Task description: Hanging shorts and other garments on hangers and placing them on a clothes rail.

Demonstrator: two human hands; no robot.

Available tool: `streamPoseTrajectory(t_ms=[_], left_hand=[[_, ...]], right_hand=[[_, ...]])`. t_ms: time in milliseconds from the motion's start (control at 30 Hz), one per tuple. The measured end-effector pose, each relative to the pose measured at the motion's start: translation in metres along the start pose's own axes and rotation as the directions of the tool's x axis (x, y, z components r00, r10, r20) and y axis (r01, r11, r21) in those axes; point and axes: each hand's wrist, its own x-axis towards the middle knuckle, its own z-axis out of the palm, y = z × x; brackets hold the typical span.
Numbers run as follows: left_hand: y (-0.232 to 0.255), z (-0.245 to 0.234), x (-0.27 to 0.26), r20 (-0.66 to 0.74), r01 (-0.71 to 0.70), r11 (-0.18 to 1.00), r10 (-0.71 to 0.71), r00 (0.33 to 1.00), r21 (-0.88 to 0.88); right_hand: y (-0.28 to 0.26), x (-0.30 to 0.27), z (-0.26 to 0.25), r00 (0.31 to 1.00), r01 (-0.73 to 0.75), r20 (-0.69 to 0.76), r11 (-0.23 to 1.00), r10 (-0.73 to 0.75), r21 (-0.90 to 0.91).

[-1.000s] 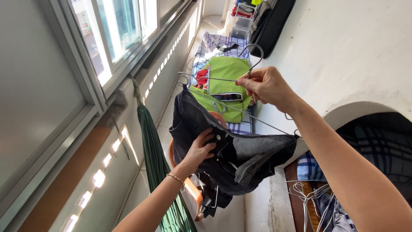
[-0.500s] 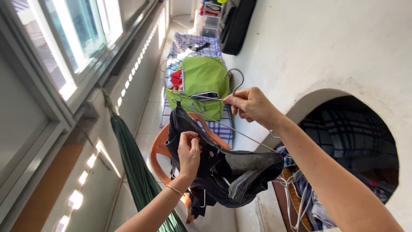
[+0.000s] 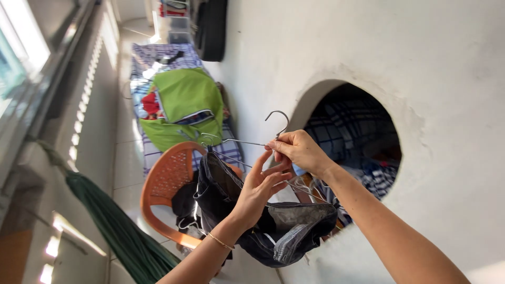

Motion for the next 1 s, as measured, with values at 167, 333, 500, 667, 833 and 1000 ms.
streamPoseTrajectory(t_ms=[167, 333, 500, 667, 833, 1000], left_hand=[[-0.005, 0.040, -0.011, 0.182, 0.114, 0.990, -0.097, 0.978, -0.087], [-0.014, 0.071, 0.001, 0.320, 0.098, 0.993, -0.072, 0.945, -0.067], [0.035, 0.134, 0.022, 0.501, 0.071, 0.992, -0.008, 0.865, -0.105], [0.073, 0.194, 0.023, 0.683, 0.071, 0.983, 0.063, 0.728, -0.166], [0.061, 0.226, 0.021, 0.759, 0.034, 0.991, 0.074, 0.647, -0.126], [0.034, 0.212, -0.003, 0.484, -0.616, 0.727, 0.439, 0.757, 0.304]], right_hand=[[0.007, -0.056, -0.008, 0.989, -0.023, -0.144, 0.999, 0.018, -0.039], [-0.006, -0.124, -0.049, 0.953, 0.016, -0.300, 0.997, -0.040, -0.081], [-0.049, -0.217, -0.104, 0.931, -0.147, -0.364, 0.940, 0.027, -0.307], [-0.088, -0.287, -0.116, 0.780, -0.311, -0.618, 0.798, -0.095, -0.516], [-0.086, -0.337, -0.107, 0.613, -0.405, -0.678, 0.575, -0.406, -0.711], [-0.070, -0.390, -0.112, 0.529, -0.627, -0.702, 0.338, -0.478, -0.702]])
